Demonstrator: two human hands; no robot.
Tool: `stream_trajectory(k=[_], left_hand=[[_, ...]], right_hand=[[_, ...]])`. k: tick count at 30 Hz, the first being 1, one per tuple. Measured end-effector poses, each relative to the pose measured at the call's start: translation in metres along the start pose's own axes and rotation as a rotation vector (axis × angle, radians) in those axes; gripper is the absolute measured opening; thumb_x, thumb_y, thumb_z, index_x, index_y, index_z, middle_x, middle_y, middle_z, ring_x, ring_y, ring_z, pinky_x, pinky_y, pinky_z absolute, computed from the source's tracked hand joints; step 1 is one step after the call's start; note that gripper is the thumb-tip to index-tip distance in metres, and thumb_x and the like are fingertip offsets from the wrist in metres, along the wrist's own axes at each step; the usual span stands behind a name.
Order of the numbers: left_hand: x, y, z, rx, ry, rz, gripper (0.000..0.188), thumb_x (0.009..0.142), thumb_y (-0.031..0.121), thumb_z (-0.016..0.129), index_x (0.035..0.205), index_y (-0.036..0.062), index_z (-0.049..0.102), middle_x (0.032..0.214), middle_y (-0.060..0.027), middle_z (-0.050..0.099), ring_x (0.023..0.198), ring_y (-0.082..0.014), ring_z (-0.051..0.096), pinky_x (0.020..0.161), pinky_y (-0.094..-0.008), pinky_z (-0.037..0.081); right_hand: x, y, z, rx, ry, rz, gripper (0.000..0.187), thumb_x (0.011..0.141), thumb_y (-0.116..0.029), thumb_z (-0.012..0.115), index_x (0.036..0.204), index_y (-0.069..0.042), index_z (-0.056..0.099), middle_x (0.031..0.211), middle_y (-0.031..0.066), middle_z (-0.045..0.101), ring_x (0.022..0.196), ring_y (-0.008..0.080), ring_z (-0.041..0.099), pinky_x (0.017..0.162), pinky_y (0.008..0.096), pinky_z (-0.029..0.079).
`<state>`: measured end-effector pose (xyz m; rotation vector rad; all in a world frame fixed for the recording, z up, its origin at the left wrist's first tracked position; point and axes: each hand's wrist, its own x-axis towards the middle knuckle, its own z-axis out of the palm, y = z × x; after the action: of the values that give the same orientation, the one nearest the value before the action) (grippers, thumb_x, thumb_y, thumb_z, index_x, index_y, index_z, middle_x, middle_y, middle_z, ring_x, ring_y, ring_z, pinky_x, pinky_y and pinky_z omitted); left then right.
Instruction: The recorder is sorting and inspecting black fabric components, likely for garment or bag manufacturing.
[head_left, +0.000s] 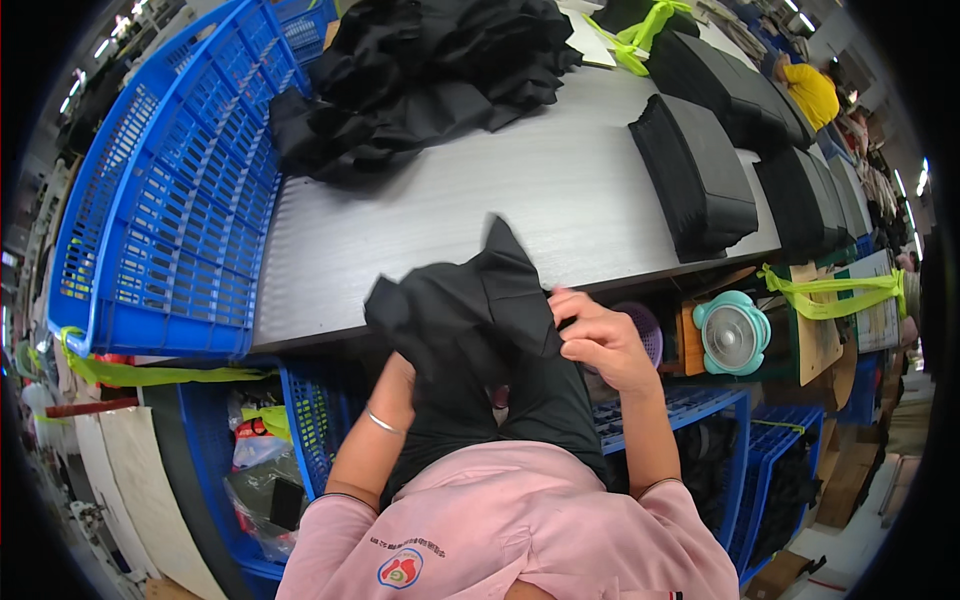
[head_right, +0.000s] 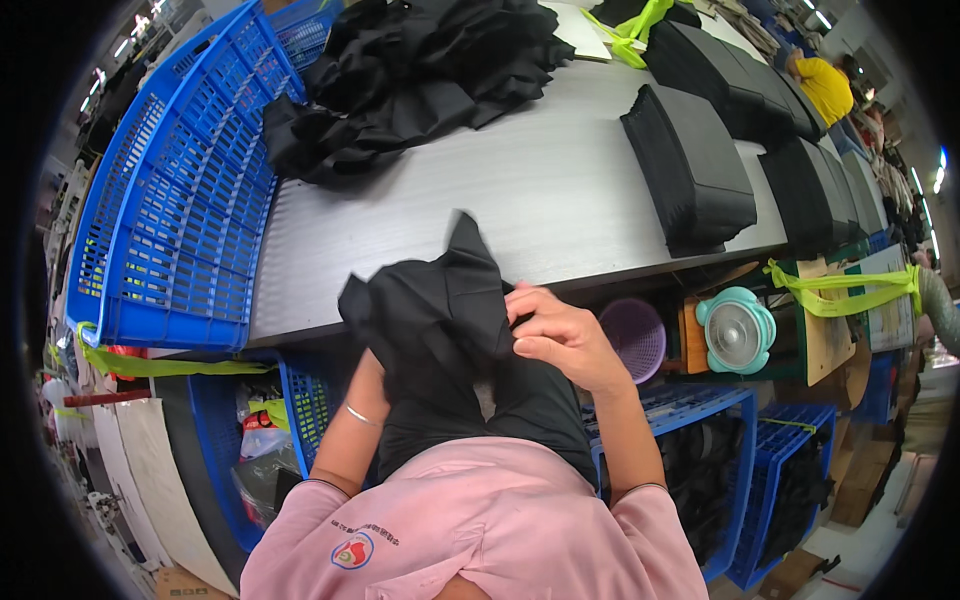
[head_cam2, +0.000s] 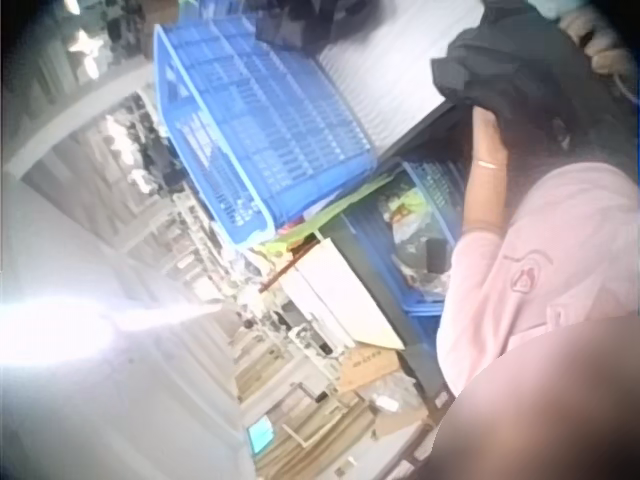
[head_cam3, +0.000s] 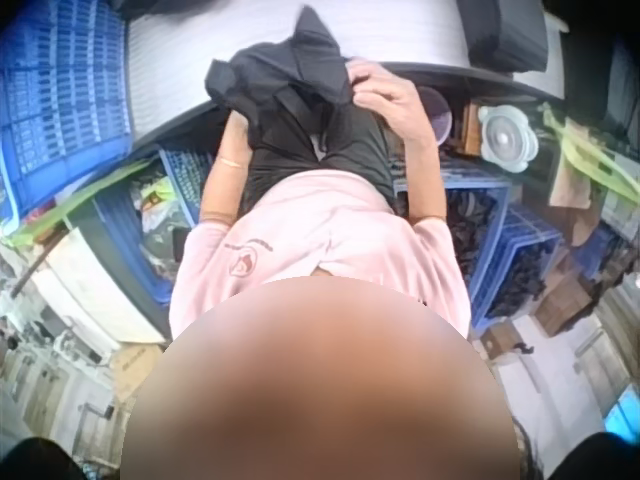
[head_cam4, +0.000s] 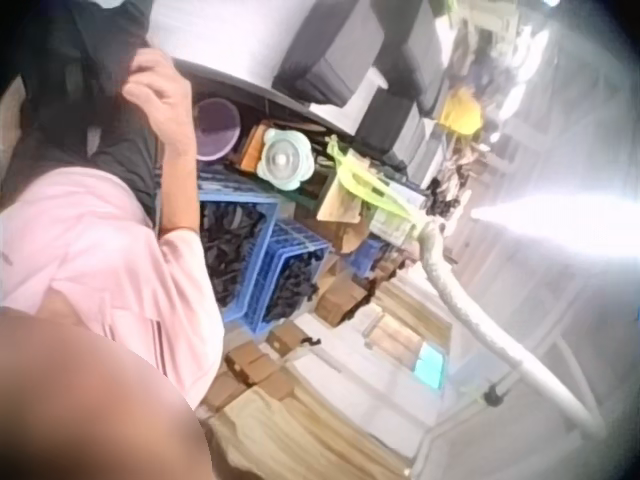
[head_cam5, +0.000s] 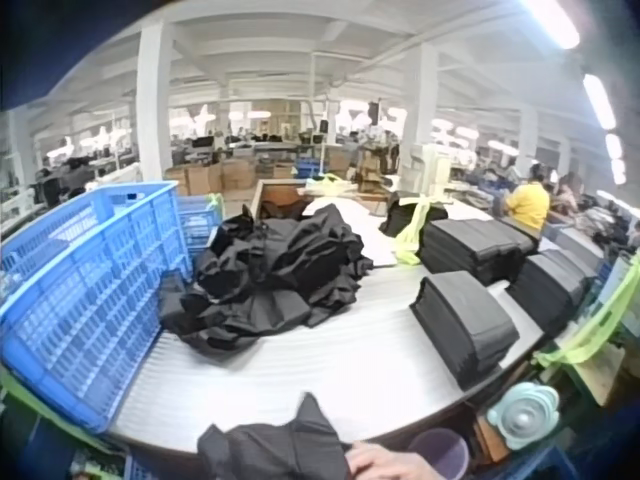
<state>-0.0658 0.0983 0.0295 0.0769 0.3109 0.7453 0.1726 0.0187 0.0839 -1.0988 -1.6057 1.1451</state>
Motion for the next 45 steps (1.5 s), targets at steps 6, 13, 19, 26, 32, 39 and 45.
stream_trajectory(k=[6,13,19,26,32,39,45], left_hand=[[-0.014,0.009,-0.077,0.399,0.240,0.220,0.047,0.102,0.026,0.053,0.142,0.0016,0.048,0.138,-0.0095,0.056,0.124,-0.0233,0.055,0.109,-0.0349,0.041],[-0.019,-0.028,-0.016,0.810,0.183,0.289,0.039,0.103,0.014,0.054,0.136,-0.0068,0.051,0.131,-0.0163,0.060,0.119,-0.0213,0.060,0.100,-0.0322,0.050],[-0.009,0.014,-0.018,1.030,0.486,0.747,0.024,0.096,0.012,0.065,0.113,-0.0039,0.066,0.101,-0.0053,0.068,0.081,-0.0092,0.064,0.076,-0.0236,0.052],[0.056,0.028,-0.015,0.621,0.097,0.197,0.049,0.096,0.019,0.067,0.138,-0.0006,0.050,0.126,-0.0055,0.064,0.114,-0.0130,0.060,0.099,-0.0290,0.047],[0.071,0.011,-0.023,0.298,0.028,0.015,0.048,0.097,0.030,0.066,0.134,0.0013,0.055,0.125,-0.0071,0.065,0.113,-0.0150,0.062,0.099,-0.0303,0.049],[0.076,0.001,-0.026,0.239,-0.295,-0.101,0.050,0.089,0.027,0.076,0.129,0.0021,0.058,0.123,-0.0074,0.067,0.109,-0.0154,0.066,0.096,-0.0311,0.052],[0.077,0.003,-0.033,0.306,-0.328,-0.220,0.067,0.077,0.020,0.086,0.132,0.0003,0.054,0.119,-0.0061,0.067,0.107,-0.0149,0.066,0.094,-0.0292,0.053]], right_hand=[[0.045,-0.007,-0.038,-0.434,0.196,-0.164,0.011,0.091,-0.013,0.066,0.089,-0.002,0.066,0.126,0.0102,0.059,0.124,0.0263,0.052,0.117,0.0452,0.025],[0.095,0.037,-0.050,-0.709,0.692,-0.222,0.029,0.096,-0.011,0.061,0.124,-0.001,0.062,0.134,0.0156,0.055,0.123,0.0278,0.054,0.102,0.0378,0.042],[0.006,0.083,0.005,0.055,0.809,0.242,0.022,0.102,-0.015,0.057,0.097,0.003,0.066,0.088,0.0072,0.069,0.080,0.0116,0.065,0.072,0.0263,0.052],[0.017,0.100,0.031,0.973,0.456,0.340,0.039,0.101,-0.026,0.059,0.132,-0.002,0.056,0.123,0.0076,0.065,0.111,0.0168,0.062,0.100,0.0354,0.048],[0.009,0.112,0.010,1.259,0.480,0.417,0.043,0.097,-0.028,0.065,0.132,-0.005,0.057,0.129,0.0065,0.064,0.120,0.0205,0.060,0.107,0.0386,0.045],[0.023,0.102,-0.002,1.206,0.397,0.337,0.044,0.086,-0.010,0.075,0.127,-0.003,0.059,0.123,0.0070,0.067,0.113,0.0191,0.064,0.101,0.0354,0.050],[0.037,0.088,0.008,0.909,0.487,0.376,0.029,0.083,0.009,0.068,0.109,-0.001,0.060,0.105,0.0069,0.069,0.092,0.0134,0.067,0.086,0.0262,0.054]])
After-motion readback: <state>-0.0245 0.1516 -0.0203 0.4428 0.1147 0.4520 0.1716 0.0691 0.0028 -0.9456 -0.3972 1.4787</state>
